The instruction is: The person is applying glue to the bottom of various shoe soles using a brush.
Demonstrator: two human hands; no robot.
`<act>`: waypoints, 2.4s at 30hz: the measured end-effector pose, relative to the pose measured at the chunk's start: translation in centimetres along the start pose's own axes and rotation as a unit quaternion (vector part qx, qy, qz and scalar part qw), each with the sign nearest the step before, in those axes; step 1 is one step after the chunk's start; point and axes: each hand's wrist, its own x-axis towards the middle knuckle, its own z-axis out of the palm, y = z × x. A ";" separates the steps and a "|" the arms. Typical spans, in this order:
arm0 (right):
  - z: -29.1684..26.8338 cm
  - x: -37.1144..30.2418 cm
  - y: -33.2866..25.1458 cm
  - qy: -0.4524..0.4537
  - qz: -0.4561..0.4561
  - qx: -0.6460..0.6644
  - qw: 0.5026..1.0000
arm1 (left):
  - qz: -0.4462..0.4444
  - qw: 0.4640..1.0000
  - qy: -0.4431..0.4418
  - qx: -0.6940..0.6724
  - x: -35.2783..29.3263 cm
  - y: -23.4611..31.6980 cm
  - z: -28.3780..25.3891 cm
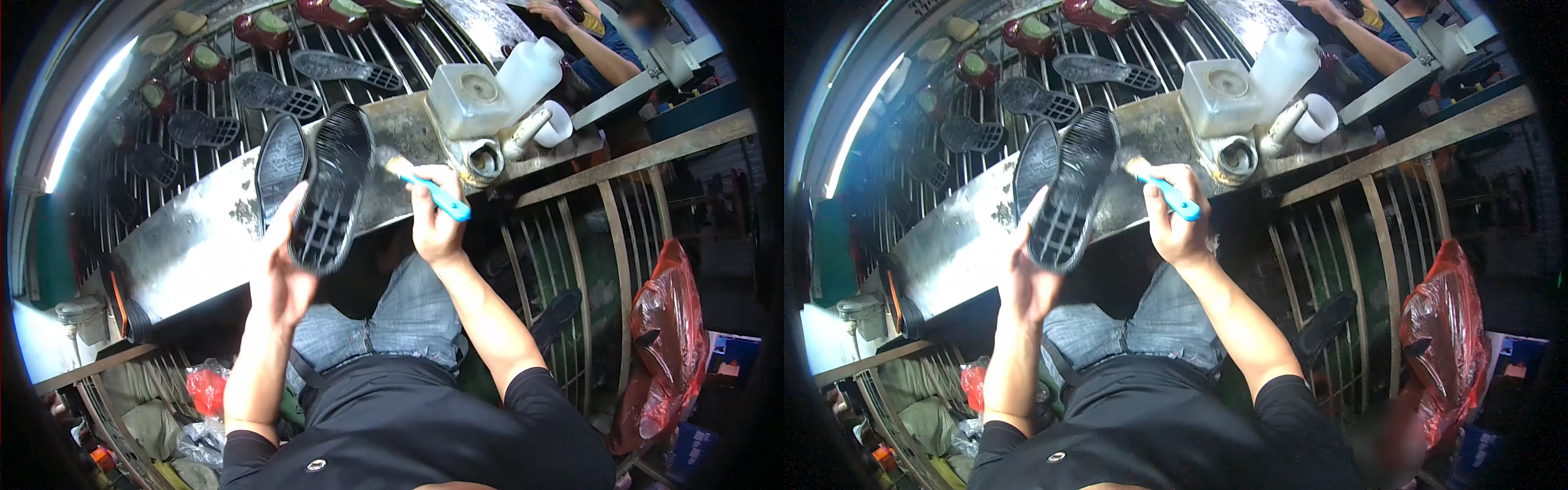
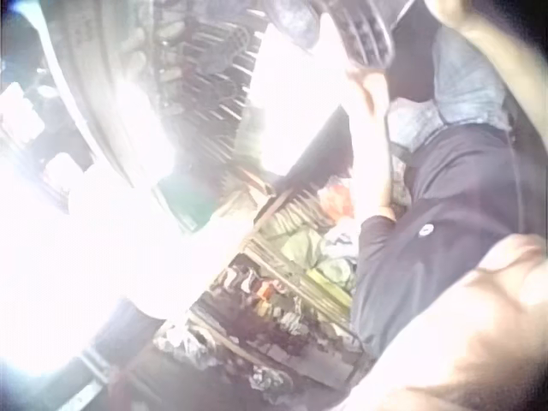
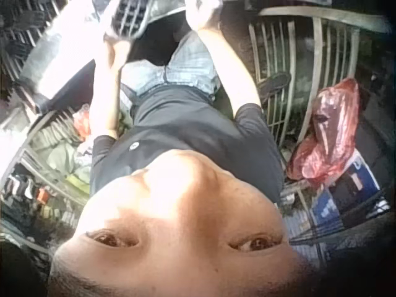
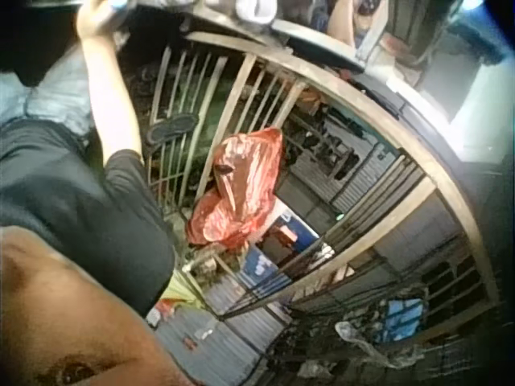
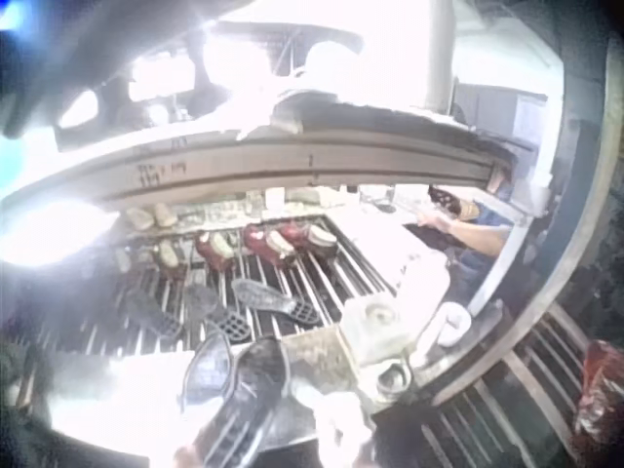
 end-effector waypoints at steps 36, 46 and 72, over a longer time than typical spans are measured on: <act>6.0 1.7 2.0 -0.076 -0.063 -0.192 0.976 | 0.269 0.488 -0.002 0.831 3.9 2.9 -5.4; 6.7 1.3 2.0 -0.087 -0.070 -0.192 0.975 | 0.311 0.519 0.039 0.795 3.7 2.2 -6.1; 5.7 1.9 2.4 -0.058 -0.081 -0.163 0.982 | 0.248 0.488 0.015 0.837 3.9 2.5 -4.4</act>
